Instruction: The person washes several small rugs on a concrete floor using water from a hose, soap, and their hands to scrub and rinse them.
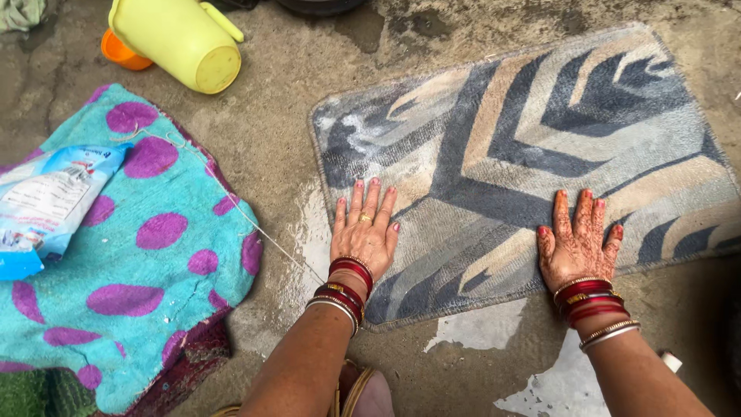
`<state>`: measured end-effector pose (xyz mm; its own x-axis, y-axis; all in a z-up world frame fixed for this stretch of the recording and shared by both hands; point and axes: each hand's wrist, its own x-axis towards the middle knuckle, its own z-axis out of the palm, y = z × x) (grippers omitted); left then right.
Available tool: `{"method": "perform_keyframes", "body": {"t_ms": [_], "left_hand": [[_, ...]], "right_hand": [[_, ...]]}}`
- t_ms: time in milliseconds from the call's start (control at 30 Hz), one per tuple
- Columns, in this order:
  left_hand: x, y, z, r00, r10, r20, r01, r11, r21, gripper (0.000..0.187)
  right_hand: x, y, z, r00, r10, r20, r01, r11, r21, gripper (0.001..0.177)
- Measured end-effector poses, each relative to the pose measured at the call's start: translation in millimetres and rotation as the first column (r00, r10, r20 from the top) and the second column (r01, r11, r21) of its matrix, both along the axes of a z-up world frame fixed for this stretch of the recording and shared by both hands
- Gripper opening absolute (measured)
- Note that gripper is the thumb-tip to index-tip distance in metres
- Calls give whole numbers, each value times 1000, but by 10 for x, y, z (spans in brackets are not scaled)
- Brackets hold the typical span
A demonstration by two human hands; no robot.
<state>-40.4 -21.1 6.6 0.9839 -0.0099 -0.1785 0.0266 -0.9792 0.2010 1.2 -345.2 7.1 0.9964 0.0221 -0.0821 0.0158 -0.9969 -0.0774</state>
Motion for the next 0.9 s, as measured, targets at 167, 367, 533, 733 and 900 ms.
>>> {"method": "perform_keyframes", "body": {"t_ms": [167,367,533,733,900], "left_hand": [[26,-19,52,1000,13,-2,-13,1000,-16,61],[0,-21,39,1000,-2,-3,2,1000,3,61],[-4,-1,-11,999,-2,44,2,1000,2,62],[12,-13,-8,1000,7,28,-7,1000,-2,61],[4,-2,31,1000,18,2,-18,1000,-13,60]], "right_hand": [[-481,1097,-55,996,87,-34,-90,991,-102,86],[-230,1142,-169,926,358,-117,-372,919,-132,82],[189,-873,-211,992,-74,105,67,996,66,81],[8,-810,-494,977,-92,195,84,995,49,85],[-811,1081,-347,927,278,252,-294,956,26,88]]}}
